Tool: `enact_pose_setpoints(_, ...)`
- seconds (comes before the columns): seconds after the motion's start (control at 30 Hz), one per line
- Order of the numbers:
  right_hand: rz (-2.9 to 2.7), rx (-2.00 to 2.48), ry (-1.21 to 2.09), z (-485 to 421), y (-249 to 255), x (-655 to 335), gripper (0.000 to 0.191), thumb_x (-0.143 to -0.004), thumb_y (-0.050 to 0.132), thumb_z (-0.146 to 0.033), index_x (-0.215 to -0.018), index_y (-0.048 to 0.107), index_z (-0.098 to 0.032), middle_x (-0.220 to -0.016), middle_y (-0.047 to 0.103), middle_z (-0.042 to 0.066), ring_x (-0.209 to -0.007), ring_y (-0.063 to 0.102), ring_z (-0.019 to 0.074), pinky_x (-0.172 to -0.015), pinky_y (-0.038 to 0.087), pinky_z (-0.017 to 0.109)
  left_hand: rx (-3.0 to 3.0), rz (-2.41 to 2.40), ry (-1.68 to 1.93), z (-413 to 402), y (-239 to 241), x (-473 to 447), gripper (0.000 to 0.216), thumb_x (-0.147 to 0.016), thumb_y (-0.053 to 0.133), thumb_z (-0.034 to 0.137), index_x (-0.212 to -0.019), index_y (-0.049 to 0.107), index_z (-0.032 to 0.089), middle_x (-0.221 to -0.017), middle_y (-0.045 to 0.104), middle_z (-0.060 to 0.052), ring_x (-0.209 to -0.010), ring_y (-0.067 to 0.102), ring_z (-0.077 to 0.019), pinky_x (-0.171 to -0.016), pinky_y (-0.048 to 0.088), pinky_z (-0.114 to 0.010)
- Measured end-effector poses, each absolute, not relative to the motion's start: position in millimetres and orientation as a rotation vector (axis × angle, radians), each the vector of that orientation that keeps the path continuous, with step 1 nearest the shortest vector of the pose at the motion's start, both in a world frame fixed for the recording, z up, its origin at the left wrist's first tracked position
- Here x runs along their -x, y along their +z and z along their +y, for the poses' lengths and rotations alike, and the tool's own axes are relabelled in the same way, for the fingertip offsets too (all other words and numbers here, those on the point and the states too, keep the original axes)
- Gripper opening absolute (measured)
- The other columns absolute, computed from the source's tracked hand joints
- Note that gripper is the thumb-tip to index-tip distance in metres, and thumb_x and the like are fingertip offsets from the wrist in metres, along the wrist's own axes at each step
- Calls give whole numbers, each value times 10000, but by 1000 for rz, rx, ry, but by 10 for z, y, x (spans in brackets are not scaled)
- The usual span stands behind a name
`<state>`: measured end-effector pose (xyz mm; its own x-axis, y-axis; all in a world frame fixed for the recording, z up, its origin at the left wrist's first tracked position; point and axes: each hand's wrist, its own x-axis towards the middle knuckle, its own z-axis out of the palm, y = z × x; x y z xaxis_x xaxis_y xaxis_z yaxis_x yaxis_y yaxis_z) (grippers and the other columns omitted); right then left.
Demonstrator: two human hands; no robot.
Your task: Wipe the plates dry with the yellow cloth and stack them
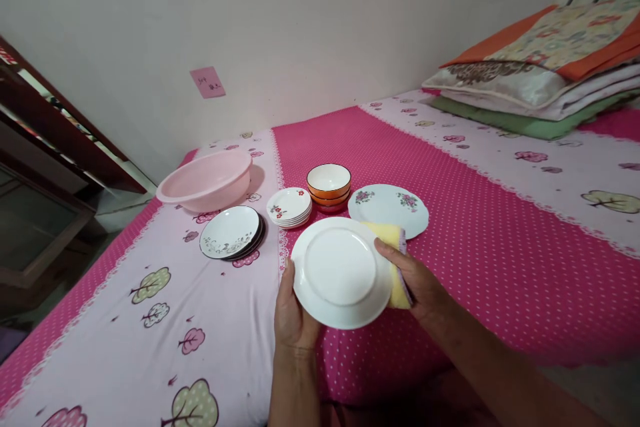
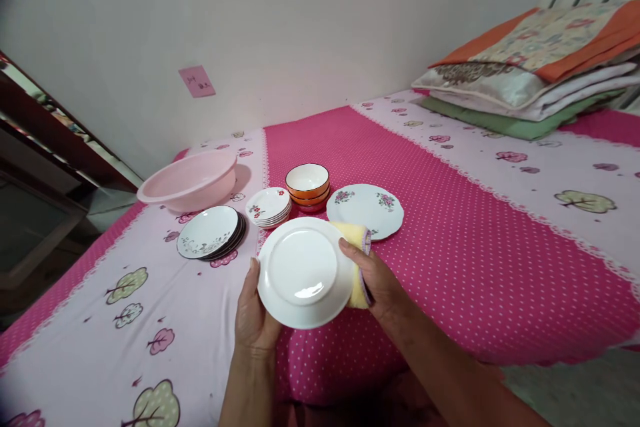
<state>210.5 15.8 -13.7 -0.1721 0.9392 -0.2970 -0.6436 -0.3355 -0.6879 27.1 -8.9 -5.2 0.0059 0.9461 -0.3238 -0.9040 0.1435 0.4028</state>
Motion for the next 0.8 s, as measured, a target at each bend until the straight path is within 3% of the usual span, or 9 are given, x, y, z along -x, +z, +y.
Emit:
enact_pose_setpoints(0.13,-407,833,1614,200,-122,-2104,582,-892,732,-389,-1432,588,-224,-1290,754,86,-1202,711,324,-1019,607,456,-216,478,1447,-121,-77,-280,290,-963,594,171,-1201,761,170,-1227,781,-108,-1242,670,-255,-1159,450,-400)
enact_pose_setpoints(0.27,-343,814,1513,256,-135,-2146,533,-936,684,-419,-1431,582,-250,-1400,692,66,-1275,668,310,-1037,600,463,-453,540,1321,-156,-123,-358,373,-808,767,87,-1176,764,146,-1144,796,-109,-1071,724,-224,-1065,528,-383)
enact_pose_setpoints(0.37,-366,813,1467,285,-165,-2171,529,-935,683,-450,-1419,594,-256,-1434,667,64,-1339,619,305,-1057,587,459,-492,605,1333,-153,-125,-450,446,-737,849,119,-1174,765,150,-1153,790,-113,-1049,724,-207,-1026,550,-356)
enact_pose_setpoints(0.53,-346,824,1460,283,-150,-2170,518,-956,650,-457,-1433,586,-265,-1472,637,54,-1357,604,298,-1075,572,455,-503,570,1364,-145,-106,-527,467,-699,888,174,-1152,777,158,-983,806,-69,-922,734,-169,-964,575,-321)
enact_pose_setpoints(0.7,-263,884,1455,264,-91,-2143,532,-967,633,-414,-1472,559,-263,-1450,657,48,-1315,638,290,-1079,570,452,-530,601,1371,-145,-94,-523,421,-762,865,207,-1171,773,170,-1115,803,-99,-1068,726,-223,-987,571,-353)
enact_pose_setpoints(0.8,-303,883,1439,263,-122,-2142,543,-964,633,-425,-1479,555,-270,-1444,662,52,-1302,647,294,-1073,574,457,-532,643,1385,-148,-89,-516,359,-779,851,203,-1130,785,167,-1144,799,-103,-1038,734,-224,-981,578,-374)
